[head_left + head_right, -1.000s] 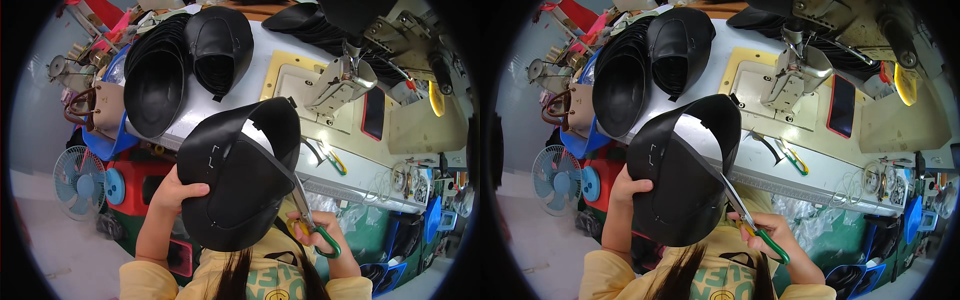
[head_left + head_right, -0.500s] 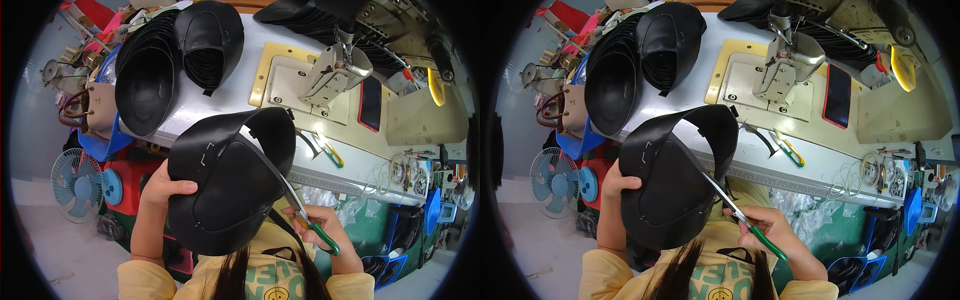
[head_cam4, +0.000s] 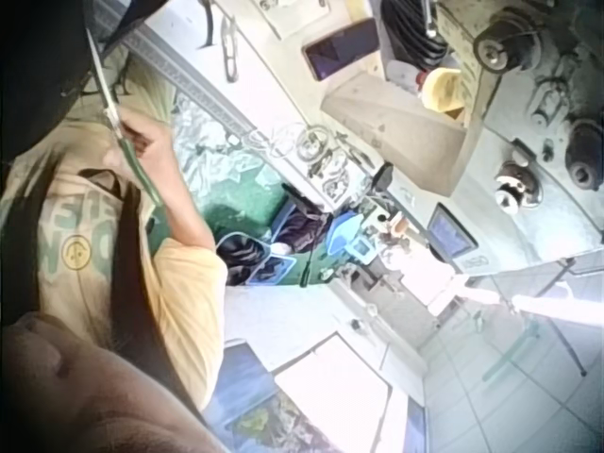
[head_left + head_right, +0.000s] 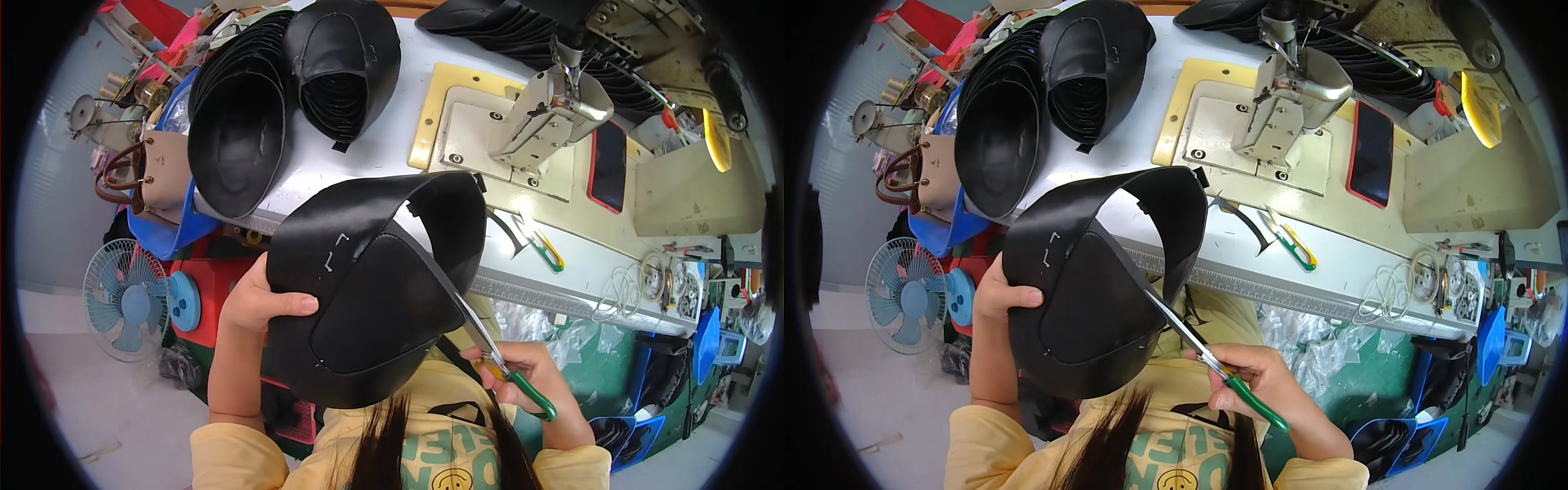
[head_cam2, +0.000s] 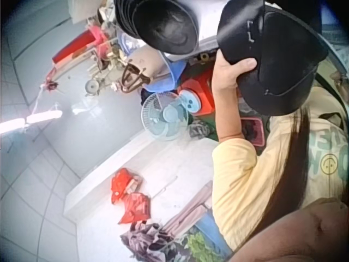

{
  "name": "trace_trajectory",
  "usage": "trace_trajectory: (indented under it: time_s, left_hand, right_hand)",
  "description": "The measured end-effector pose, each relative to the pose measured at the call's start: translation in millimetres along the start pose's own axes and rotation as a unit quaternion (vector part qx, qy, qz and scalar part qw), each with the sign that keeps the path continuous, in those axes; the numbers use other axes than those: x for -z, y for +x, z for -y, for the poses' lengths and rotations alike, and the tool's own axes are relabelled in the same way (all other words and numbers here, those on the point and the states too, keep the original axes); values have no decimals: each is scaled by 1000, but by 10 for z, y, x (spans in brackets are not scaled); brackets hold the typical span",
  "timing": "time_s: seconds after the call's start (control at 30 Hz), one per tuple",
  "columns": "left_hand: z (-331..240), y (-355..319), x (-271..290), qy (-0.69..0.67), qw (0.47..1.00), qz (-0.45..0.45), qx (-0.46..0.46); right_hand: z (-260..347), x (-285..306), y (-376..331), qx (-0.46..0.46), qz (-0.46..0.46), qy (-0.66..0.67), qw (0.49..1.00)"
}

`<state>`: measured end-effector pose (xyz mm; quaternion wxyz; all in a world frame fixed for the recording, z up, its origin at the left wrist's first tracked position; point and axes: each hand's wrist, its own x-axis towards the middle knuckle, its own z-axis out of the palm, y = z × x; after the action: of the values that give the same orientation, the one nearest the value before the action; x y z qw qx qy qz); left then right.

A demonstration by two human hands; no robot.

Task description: The person uses green-handled scissors to trim excess material from the edges of black shoe parts. They handle the parts one at a time, picking them from a stack, cutting along the seams, and placing them back down. The task is performed at a workbench with a sewing machine visible in the background.

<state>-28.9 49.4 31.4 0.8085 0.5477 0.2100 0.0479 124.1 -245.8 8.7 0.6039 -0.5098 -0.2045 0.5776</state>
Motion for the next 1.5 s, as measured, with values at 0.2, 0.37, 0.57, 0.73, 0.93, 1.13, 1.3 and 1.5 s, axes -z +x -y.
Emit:
trace_trajectory:
  time_s: [0.2, 0.37, 0.57, 0.73, 0.93, 1.13, 1.3, 1.5]
  left_hand:
    - [15, 9, 53, 33, 999, 16, -9]
    - [-7, 0, 56, 32, 999, 18, -1]
    - [-31, 17, 57, 46, 998, 31, -4]
    - [-11, 28, 49, 52, 996, 65, -20]
    - [-25, 64, 54, 62, 995, 78, -8]
    - [3, 86, 66, 72, 994, 81, -3]
    - [2, 70, 74, 95, 991, 97, 1]
    - [8, 65, 73, 108, 989, 105, 6]
  right_hand:
    - [-23, -51, 42, 24, -31, -48, 998]
    - [-90, -2, 7, 6, -32, -45, 998]
    - [-93, 14, -50, 7, -41, -81, 996]
    - [-55, -48, 16, -11, -31, -23, 999]
    - [-109, -56, 31, 18, -35, -10, 999]
    - [-112, -2, -32, -13, -47, -34, 998]
    - [-55, -53, 26, -13, -63, -54, 996]
    - [-100, -11, 16, 9, -42, -59, 997]
